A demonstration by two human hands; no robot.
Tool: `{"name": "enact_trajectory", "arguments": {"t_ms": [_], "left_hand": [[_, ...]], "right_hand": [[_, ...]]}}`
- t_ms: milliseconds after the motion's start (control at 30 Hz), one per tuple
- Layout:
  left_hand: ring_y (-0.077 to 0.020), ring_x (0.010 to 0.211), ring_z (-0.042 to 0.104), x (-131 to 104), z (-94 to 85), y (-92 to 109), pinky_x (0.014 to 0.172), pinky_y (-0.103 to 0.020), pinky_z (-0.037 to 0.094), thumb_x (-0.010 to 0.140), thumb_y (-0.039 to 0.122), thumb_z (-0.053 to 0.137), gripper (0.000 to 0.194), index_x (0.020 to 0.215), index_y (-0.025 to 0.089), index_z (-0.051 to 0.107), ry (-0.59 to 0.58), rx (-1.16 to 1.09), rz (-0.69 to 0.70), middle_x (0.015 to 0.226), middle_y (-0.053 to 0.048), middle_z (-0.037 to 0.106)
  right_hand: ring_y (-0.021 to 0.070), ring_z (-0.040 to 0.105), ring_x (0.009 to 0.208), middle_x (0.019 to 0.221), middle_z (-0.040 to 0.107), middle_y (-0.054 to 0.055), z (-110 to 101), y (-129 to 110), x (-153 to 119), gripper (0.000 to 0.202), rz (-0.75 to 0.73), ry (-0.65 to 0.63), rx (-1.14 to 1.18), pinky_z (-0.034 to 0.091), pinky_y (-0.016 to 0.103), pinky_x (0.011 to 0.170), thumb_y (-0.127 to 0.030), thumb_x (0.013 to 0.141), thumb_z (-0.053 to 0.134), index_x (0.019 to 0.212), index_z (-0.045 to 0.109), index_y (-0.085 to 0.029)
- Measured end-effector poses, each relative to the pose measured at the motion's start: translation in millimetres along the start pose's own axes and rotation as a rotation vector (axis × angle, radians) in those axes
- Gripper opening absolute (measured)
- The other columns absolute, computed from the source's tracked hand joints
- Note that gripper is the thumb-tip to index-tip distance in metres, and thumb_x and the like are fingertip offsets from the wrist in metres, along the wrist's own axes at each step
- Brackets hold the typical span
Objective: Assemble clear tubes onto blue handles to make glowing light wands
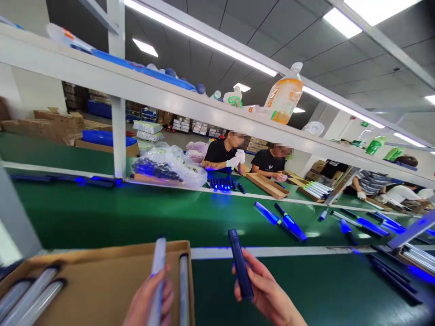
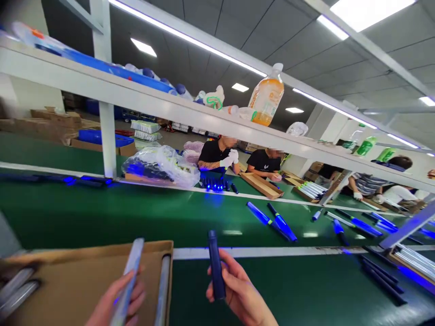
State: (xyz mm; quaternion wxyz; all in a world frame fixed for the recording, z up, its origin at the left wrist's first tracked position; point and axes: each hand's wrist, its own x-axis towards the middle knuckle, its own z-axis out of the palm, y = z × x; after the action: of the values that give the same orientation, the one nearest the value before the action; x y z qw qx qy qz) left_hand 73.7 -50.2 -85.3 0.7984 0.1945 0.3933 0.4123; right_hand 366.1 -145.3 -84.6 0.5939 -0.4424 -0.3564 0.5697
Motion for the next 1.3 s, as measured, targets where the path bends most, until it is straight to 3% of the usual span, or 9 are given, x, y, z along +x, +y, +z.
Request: {"name": "enact_trajectory", "arguments": {"t_ms": [167,267,333,467,600,767,900,1100,1300], "left_hand": [[-0.0074,0.05,0.048,-39.4,40.8,-10.5,0.046,-0.018,0.043,0.068,0.055,0.096,0.061,0.106,0.024,0.06,-0.136,-0.059,0.05,0.068,0.008,0.054],[-0.007,0.048,0.047,-49.3,27.2,-4.3,0.044,-0.018,0.042,0.078,0.054,0.091,0.058,0.119,0.027,0.058,-0.235,-0.008,0.107,0.07,0.008,0.055],[-0.0054,0.051,0.049,-53.7,11.8,-0.8,0.045,-0.016,0.043,0.08,0.048,0.091,0.053,0.116,0.024,0.06,-0.271,0.06,0.198,0.076,0.007,0.059],[-0.0055,0.055,0.05,-53.4,-8.5,10.2,0.046,-0.015,0.046,0.078,0.042,0.094,0.051,0.11,0.019,0.062,-0.237,0.065,0.308,0.079,0.005,0.06],[-0.0066,0.055,0.049,-42.7,-14.7,37.8,0.04,-0.012,0.041,0.1,0.044,0.07,0.03,0.094,0.019,0.055,-0.092,-0.363,0.133,0.072,0.005,0.05],[-0.0067,0.056,0.051,-41.0,-15.8,64.1,0.039,-0.012,0.041,0.111,0.037,0.049,0.028,0.091,0.018,0.054,-0.058,-0.565,0.057,0.077,0.003,0.051],[-0.0064,0.057,0.052,-48.6,-8.3,61.8,0.041,-0.012,0.042,0.11,0.035,0.05,0.025,0.094,0.016,0.056,-0.078,-0.555,0.098,0.079,0.003,0.051],[-0.0097,0.059,0.052,-53.6,1.8,54.1,0.042,-0.017,0.046,0.106,0.037,0.05,0.023,0.098,0.018,0.059,-0.058,-0.401,0.184,0.075,0.004,0.047],[-0.0087,0.056,0.043,-54.4,6.5,47.1,0.038,-0.013,0.037,0.101,0.05,0.061,0.03,0.095,0.021,0.057,-0.16,-0.38,0.19,0.072,0.005,0.043]], "right_hand": [[0.0278,0.078,0.072,0.104,0.077,0.008,94.4,33.1,-42.6,0.064,0.17,-0.157,0.182,0.058,0.034,0.056,-0.036,0.073,0.078,0.134,0.066,-0.023],[0.0237,0.075,0.072,0.106,0.075,0.007,130.8,48.9,-57.1,0.063,0.202,-0.182,0.2,0.057,0.031,0.054,-0.032,0.069,0.074,0.131,0.067,-0.022],[0.0203,0.071,0.075,0.103,0.073,0.005,145.6,55.6,-63.9,0.055,0.199,-0.168,0.155,0.055,0.029,0.058,-0.038,0.082,0.076,0.133,0.065,-0.022],[0.0142,0.063,0.08,0.097,0.069,0.001,161.8,61.5,-78.1,0.045,0.159,-0.074,-0.02,0.052,0.025,0.07,-0.047,0.102,0.073,0.141,0.06,-0.027],[0.0191,0.063,0.093,0.108,0.069,0.003,173.6,65.7,-101.7,0.053,0.171,-0.057,-0.319,0.05,0.036,0.091,-0.063,0.102,0.065,0.142,0.056,-0.029],[0.0237,0.065,0.087,0.118,0.067,0.008,186.1,84.0,-123.1,0.091,0.431,-0.052,-0.342,0.054,0.04,0.078,-0.085,0.09,0.061,0.161,0.041,-0.031],[0.0245,0.065,0.083,0.112,0.066,0.009,198.8,91.1,-120.2,0.099,0.429,0.006,-0.417,0.056,0.043,0.079,-0.09,0.089,0.056,0.165,0.039,-0.029],[0.0223,0.066,0.08,0.106,0.068,0.006,202.3,78.5,-115.1,0.078,0.352,0.011,-0.447,0.055,0.044,0.089,-0.08,0.099,0.052,0.159,0.048,-0.029],[0.0185,0.063,0.067,0.1,0.064,0.005,202.5,74.3,-120.3,0.083,0.398,0.019,-0.488,0.055,0.036,0.064,-0.085,0.097,0.047,0.161,0.046,-0.032]]}}
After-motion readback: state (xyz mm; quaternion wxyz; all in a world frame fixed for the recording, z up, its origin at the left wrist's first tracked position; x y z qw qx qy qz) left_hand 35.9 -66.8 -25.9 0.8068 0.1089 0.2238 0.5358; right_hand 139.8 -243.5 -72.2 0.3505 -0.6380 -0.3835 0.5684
